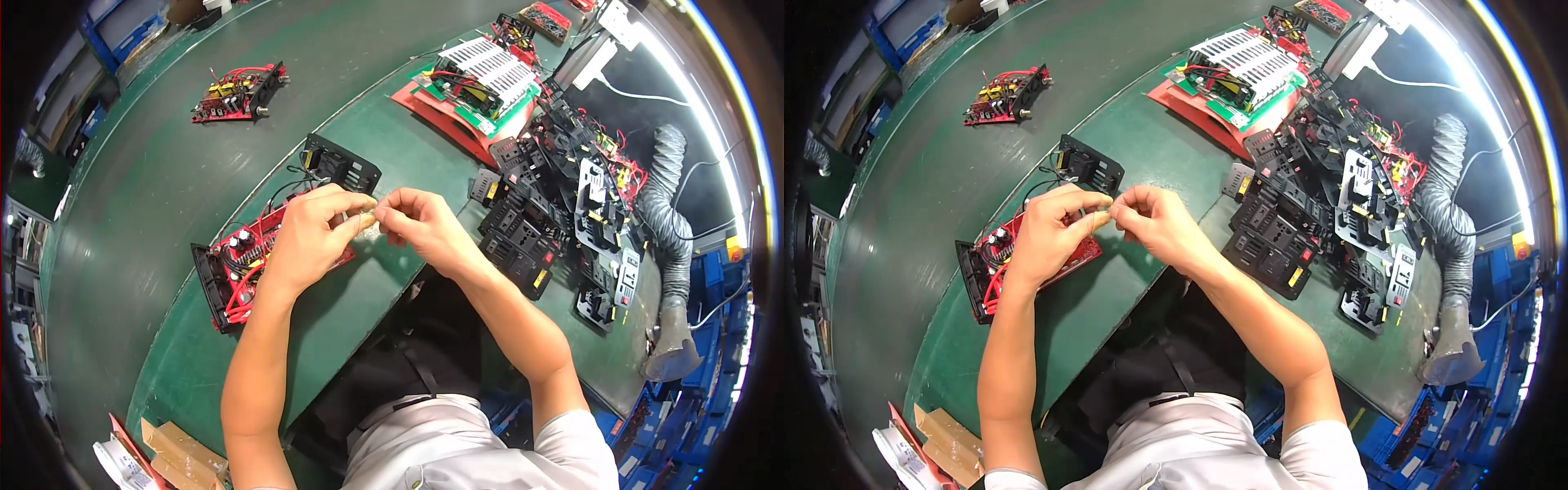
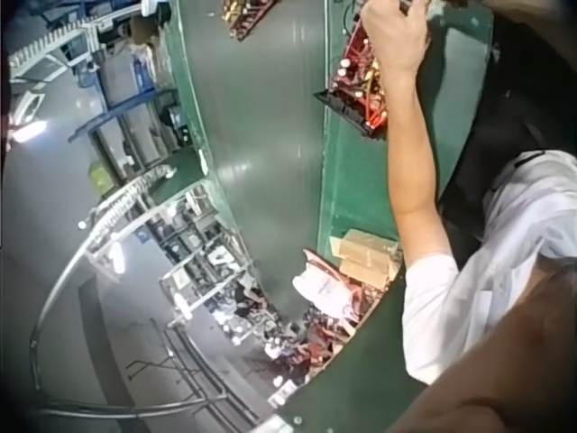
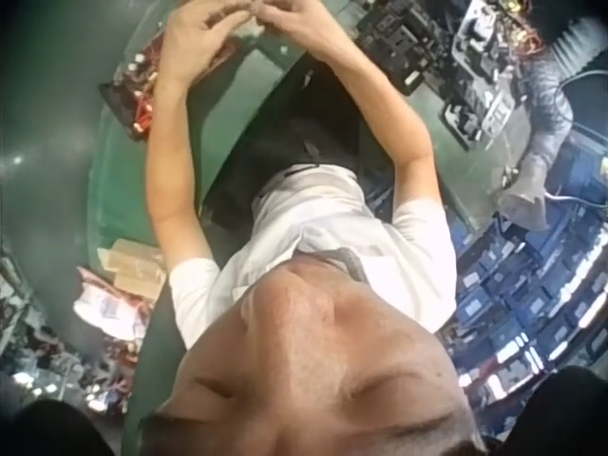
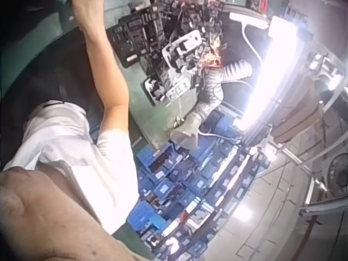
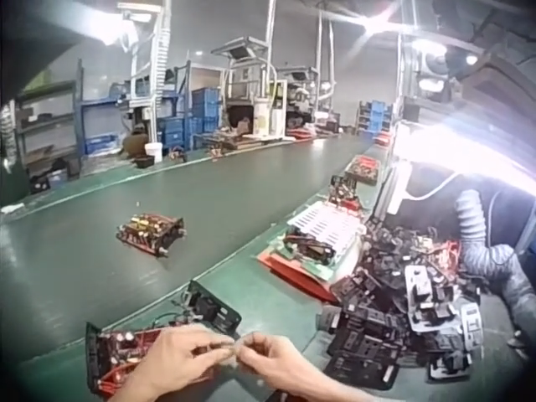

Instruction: Assembling and inspecting electronic circuit boards and housing components on a production line.

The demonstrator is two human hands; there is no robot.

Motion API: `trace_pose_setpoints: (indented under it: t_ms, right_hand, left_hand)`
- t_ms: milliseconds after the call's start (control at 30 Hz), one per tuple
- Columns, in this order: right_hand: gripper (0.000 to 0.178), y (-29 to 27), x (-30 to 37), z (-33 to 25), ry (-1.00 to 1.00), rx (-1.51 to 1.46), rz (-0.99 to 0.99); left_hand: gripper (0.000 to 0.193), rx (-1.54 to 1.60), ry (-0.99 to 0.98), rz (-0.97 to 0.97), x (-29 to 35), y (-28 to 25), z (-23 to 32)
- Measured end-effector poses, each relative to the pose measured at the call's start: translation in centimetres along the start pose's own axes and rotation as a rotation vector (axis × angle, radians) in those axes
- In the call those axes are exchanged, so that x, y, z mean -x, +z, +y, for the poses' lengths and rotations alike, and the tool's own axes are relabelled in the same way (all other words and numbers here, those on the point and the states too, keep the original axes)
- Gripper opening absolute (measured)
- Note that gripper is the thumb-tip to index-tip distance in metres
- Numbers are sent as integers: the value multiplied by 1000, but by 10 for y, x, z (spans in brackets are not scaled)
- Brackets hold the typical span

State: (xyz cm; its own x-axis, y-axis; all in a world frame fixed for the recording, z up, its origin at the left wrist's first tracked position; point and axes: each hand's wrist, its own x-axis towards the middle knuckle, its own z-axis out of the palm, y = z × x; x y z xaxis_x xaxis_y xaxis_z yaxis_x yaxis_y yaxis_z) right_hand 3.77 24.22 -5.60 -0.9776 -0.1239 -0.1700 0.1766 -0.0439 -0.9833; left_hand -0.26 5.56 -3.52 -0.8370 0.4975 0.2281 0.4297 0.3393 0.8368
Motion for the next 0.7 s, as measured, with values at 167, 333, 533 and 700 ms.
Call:
trace_pose_setpoints:
  t_ms: [167,333,533,700]
  right_hand:
    - [30,15,-16,10,-402,498,303]
    - [39,-6,-57,48,-652,874,359]
    - [28,15,-41,49,-392,374,157]
    - [29,15,-39,48,-360,361,174]
  left_hand:
    - [15,-33,-7,127,2,-4,-5]
    - [18,-143,-81,236,-2,0,-18]
    - [19,-258,-87,176,-1,7,-30]
    - [19,-131,-214,124,-3,9,-25]
